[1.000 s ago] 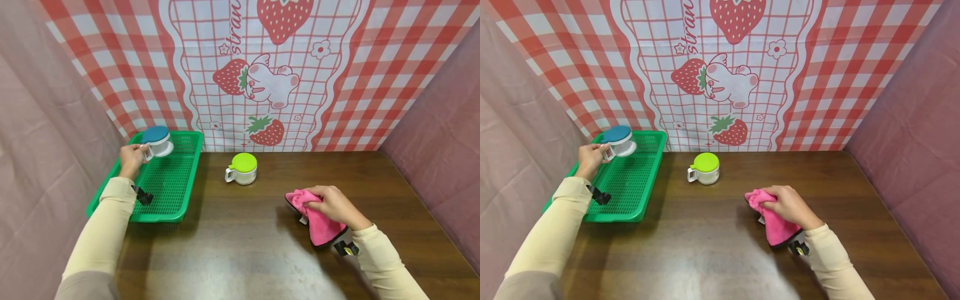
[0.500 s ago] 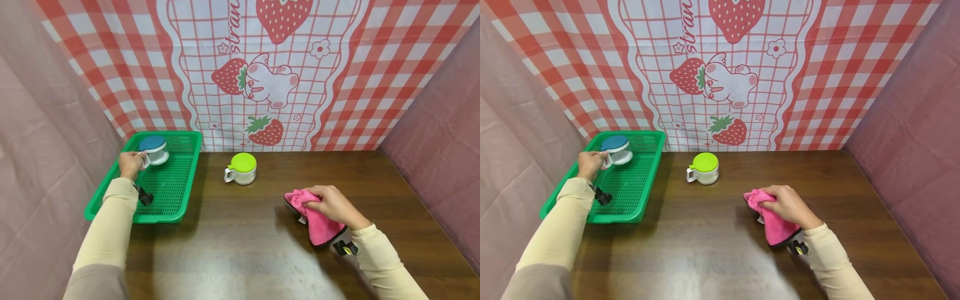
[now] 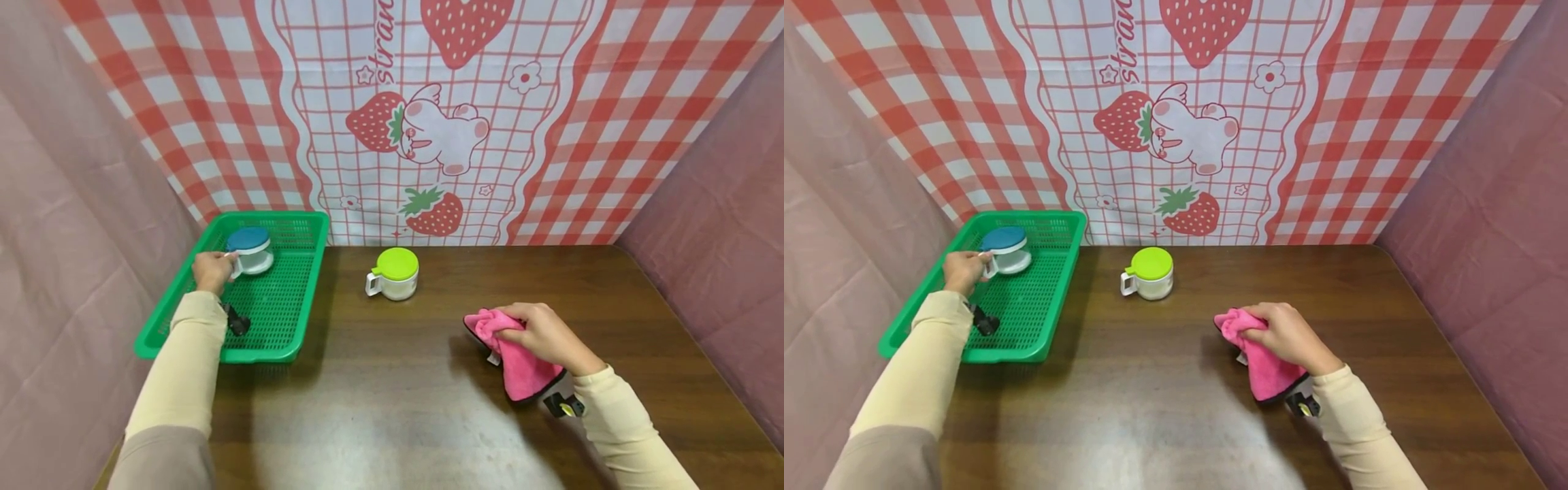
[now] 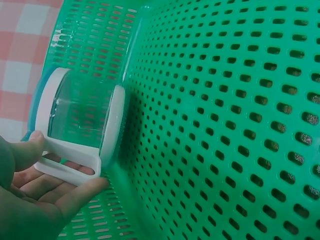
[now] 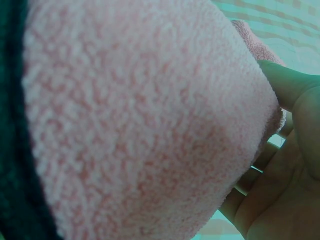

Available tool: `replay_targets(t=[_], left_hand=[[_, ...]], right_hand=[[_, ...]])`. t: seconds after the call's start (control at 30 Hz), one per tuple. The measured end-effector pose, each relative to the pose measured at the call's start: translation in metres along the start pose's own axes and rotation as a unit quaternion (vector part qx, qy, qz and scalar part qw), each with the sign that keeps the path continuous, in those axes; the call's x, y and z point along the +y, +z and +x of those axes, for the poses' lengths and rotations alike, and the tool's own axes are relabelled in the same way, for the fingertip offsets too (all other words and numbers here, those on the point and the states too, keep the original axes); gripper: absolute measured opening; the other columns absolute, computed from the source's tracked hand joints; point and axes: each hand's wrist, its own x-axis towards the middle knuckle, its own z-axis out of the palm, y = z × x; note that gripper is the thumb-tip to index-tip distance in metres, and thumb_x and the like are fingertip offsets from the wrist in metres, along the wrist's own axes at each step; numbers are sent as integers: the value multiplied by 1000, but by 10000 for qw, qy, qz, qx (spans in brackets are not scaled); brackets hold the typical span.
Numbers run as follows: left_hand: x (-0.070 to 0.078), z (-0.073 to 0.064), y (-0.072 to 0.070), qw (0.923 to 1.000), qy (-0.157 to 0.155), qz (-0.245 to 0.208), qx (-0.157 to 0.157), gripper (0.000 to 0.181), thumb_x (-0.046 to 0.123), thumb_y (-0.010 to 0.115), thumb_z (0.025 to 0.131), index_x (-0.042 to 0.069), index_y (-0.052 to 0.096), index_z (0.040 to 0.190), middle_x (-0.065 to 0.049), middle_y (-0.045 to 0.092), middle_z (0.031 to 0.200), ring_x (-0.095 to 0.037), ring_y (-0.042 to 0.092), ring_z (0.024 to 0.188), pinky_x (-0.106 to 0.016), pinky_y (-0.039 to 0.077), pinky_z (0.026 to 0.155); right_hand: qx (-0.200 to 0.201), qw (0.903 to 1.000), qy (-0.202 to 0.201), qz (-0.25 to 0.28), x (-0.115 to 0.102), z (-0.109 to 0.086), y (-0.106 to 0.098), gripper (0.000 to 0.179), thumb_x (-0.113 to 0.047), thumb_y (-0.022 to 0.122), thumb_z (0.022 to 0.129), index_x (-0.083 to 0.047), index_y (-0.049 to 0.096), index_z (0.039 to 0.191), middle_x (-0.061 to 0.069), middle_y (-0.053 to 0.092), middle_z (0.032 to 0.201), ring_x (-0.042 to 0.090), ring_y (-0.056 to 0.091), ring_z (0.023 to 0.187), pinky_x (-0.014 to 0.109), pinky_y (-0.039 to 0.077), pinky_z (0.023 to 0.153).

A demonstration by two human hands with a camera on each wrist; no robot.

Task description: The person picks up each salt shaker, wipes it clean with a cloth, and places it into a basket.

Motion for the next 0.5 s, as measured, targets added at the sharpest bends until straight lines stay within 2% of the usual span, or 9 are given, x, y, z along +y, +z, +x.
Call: replay_targets(t=[0.1, 0.2, 0.27, 0.33, 0.4, 0.5], left_hand=[[-2, -1, 0, 9998, 15, 173, 48, 46, 30, 58, 97, -5, 61, 126, -28, 64, 118, -7, 56, 53, -23, 48, 56], [-2, -3, 1, 9994, -5, 339, 68, 44, 29, 59, 96, -5, 63, 124, -26, 64, 121, -24, 64, 83, -28, 49, 70], [-2, -4, 1, 9991, -29, 403, 83, 44, 29, 58, 96, -5, 63, 123, -25, 63, 124, -33, 60, 105, -35, 49, 83], [-2, -5, 2, 9992, -64, 386, 48, 44, 28, 57, 97, -5, 61, 126, -26, 60, 129, -39, 54, 121, -42, 46, 98], [-2, -5, 1, 9990, -67, 434, 61, 45, 27, 56, 97, -6, 59, 127, -26, 57, 132, -41, 49, 128, -45, 41, 106], [-3, -6, 0, 9985, -60, 534, 100, 44, 25, 55, 97, -6, 58, 128, -26, 55, 134, -42, 45, 131, -46, 37, 111]], right_hand=[[-17, 10000, -21, -6, -1, 1, 1, 19, -7, 79, 79, -10, 74, 97, 3, 74, 89, 7, 61, 77, 25, 48, 65], [-4, 10000, -55, -20, -1, 1, 1, 19, -6, 78, 78, -9, 75, 97, 3, 74, 88, 7, 60, 76, 26, 48, 65], [5, 10000, -82, -25, -1, 0, 1, 19, -6, 78, 78, -9, 75, 96, 3, 74, 88, 6, 60, 76, 26, 49, 65], [15, 9999, -107, -35, -1, 1, 2, 19, -6, 78, 78, -9, 74, 96, 2, 73, 87, 6, 60, 76, 26, 48, 64], [24, 9999, -129, -45, -1, 1, 2, 19, -6, 79, 78, -9, 74, 96, 2, 73, 86, 5, 60, 75, 26, 48, 64], [14, 9999, -148, -59, 0, 1, 3, 19, -7, 79, 77, -9, 74, 96, 2, 73, 86, 6, 60, 75, 26, 48, 64]])
